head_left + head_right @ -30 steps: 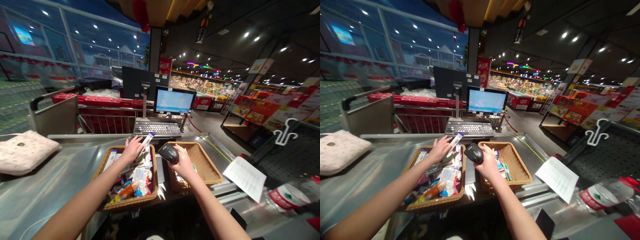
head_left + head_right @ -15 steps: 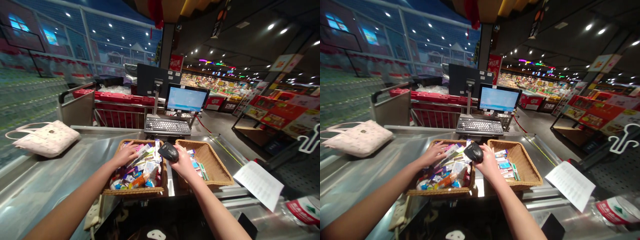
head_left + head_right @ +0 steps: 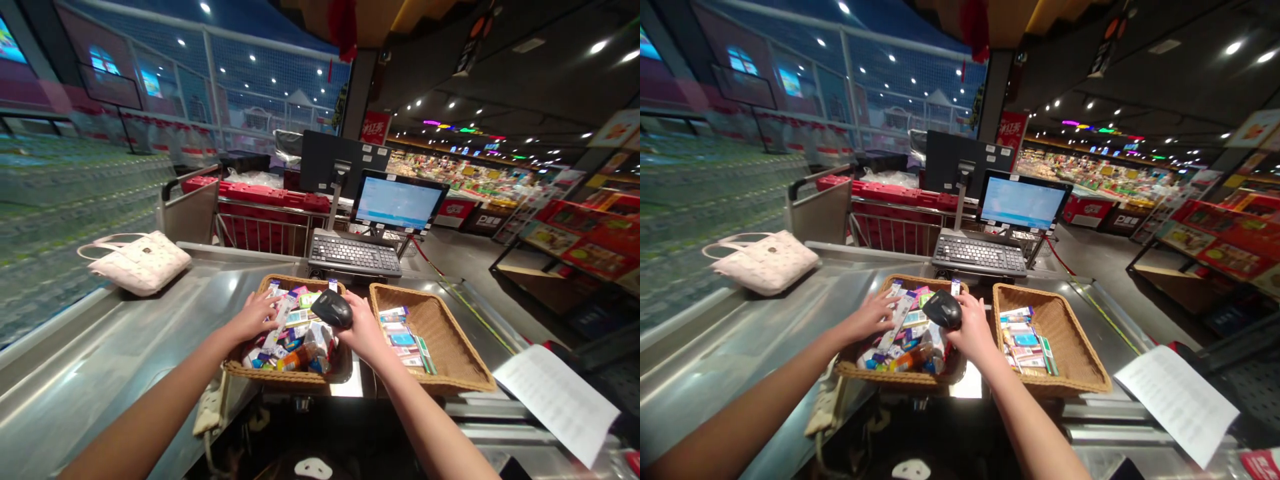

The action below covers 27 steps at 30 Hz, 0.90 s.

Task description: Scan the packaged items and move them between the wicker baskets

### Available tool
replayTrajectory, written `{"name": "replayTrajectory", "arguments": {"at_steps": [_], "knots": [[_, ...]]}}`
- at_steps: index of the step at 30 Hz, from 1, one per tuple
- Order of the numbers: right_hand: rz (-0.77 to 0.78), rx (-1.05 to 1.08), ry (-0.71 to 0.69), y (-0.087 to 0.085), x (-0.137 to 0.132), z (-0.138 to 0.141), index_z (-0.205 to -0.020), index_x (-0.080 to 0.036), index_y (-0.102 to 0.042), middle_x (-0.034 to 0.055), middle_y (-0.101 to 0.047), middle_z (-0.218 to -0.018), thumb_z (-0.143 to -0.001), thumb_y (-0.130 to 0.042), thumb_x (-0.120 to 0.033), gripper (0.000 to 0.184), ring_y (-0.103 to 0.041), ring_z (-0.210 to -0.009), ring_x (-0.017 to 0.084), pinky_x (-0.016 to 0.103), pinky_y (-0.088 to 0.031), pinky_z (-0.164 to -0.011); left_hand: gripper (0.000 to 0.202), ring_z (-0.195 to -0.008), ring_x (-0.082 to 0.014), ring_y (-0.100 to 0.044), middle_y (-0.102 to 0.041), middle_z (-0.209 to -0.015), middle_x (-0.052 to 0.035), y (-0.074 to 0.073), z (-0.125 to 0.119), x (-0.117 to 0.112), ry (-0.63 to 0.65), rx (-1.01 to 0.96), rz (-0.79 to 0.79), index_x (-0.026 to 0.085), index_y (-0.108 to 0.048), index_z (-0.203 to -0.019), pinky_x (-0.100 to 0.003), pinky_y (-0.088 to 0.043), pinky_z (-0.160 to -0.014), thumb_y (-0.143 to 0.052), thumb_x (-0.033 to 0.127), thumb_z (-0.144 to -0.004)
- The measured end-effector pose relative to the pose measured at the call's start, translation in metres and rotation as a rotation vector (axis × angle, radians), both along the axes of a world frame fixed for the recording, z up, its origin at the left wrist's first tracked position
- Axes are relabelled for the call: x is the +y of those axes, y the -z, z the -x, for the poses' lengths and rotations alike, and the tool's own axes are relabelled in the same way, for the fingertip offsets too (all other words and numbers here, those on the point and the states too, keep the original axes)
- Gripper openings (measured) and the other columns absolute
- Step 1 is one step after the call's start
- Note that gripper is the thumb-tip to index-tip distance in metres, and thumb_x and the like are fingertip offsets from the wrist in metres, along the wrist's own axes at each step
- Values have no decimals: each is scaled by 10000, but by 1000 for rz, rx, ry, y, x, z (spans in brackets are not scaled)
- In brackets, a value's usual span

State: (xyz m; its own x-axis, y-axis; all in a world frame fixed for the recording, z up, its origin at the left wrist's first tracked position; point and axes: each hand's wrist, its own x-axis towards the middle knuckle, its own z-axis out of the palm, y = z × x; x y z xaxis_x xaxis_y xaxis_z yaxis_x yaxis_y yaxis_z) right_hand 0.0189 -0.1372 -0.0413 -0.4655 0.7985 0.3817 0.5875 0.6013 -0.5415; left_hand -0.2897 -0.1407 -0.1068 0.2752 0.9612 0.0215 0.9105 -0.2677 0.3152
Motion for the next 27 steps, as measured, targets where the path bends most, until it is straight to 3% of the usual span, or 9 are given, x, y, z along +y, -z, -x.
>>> {"name": "replayTrajectory", "arguments": {"at_steps": [7,12,16,20,27], "knots": [[23,-12,-8,1,4,6,-1009,-243,-691,86,-615,-1208,-669,-665,-165,349,-448,-1279,336,653,-162,-1110,271,-1384,-330,-334,-531,-1385,-87,-13,-6,0,-97,-37,-108,220,-666,-761,-670,-144,-1104,-551,451,-843],[-14,-3,46,2,9,-15,-1055,-229,-666,90,-625,-1203,-645,-680,-162,416,-463,-1273,339,591,-273,-1096,292,-1388,-325,-330,-466,-1447,-95,-28,-39,19,-8,-66,-167,237,-680,-923,-606,-193,-1127,-530,480,-864],[-50,17,136,1,11,-48,-1057,-211,-650,90,-642,-1158,-652,-679,-172,408,-522,-1207,308,503,-375,-1048,281,-1395,-314,-314,-462,-1452,-70,-35,-86,40,131,-88,-201,245,-667,-954,-603,-204,-1126,-532,476,-870],[-69,32,258,0,13,-88,-1050,-190,-636,90,-651,-1122,-669,-668,-192,382,-566,-1141,282,471,-395,-1037,284,-1408,-307,-292,-451,-1458,-74,-38,-146,60,268,-82,-190,245,-667,-966,-613,-208,-1123,-521,474,-884],[-58,26,468,-3,24,-159,-1091,-176,-627,109,-645,-1163,-659,-687,-221,438,-518,-1227,327,504,-379,-1045,241,-1428,-325,-247,-431,-1473,-90,-26,-251,97,456,-13,-176,238,-663,-1027,-649,-170,-1124,-592,382,-847]]}}
